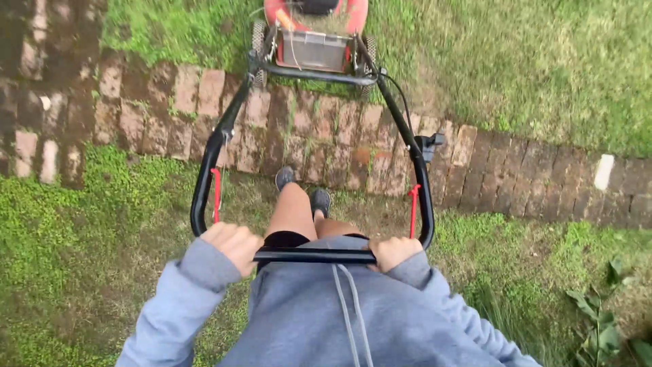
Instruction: The person pushes a red gas-powered lawnmower across a grassy yard, moving in straight lines and turning at the edges. The person maintains a steady pace and follows a brick pathway at the perimeter before returning to the grass.
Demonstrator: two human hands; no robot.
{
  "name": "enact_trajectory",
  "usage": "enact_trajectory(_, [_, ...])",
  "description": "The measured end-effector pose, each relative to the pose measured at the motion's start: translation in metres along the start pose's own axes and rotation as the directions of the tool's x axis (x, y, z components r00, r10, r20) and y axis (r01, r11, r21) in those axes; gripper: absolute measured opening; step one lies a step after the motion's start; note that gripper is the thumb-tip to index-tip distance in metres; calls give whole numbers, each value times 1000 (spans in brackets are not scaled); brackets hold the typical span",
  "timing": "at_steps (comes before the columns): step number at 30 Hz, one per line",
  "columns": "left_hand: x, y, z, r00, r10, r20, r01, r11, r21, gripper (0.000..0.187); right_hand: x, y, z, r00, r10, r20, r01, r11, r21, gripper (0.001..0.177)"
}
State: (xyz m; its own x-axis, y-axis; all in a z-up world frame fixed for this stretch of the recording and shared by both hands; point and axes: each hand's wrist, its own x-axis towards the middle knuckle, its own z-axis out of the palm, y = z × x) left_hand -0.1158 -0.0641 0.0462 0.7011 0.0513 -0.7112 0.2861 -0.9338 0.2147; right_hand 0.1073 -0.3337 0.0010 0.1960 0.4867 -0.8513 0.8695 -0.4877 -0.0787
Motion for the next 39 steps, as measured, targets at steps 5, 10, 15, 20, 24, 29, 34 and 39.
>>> enact_trajectory(5, [-44,13,22,817,250,-519,-190,967,168,21,-21,11,74,961,-75,-266,62,996,-58,37])
enact_trajectory(10, [-67,6,6,976,133,-173,-108,984,145,18,-51,-19,62,909,-66,-411,59,998,-30,36])
enact_trajectory(15, [-88,-11,13,962,254,-96,-237,958,160,29,-71,-44,51,927,32,-373,-17,999,43,46])
enact_trajectory(20, [-99,-6,2,553,415,-722,-282,909,307,38,-82,-67,40,915,327,-237,-302,943,138,27])
enact_trajectory(24, [-84,-12,-36,271,486,-831,-230,871,435,44,-68,-63,15,878,439,-190,-410,895,174,27])
enact_trajectory(29, [-30,-58,-2,349,454,-820,-275,886,374,41,8,-71,40,851,410,-328,-344,907,243,31])
enact_trajectory(34, [26,-122,-31,403,441,-802,-229,897,379,42,75,-78,-21,875,306,-374,-217,940,262,36])
enact_trajectory(39, [77,-153,-92,407,430,-806,-289,898,333,46,111,-57,-85,826,276,-491,-126,940,317,30])
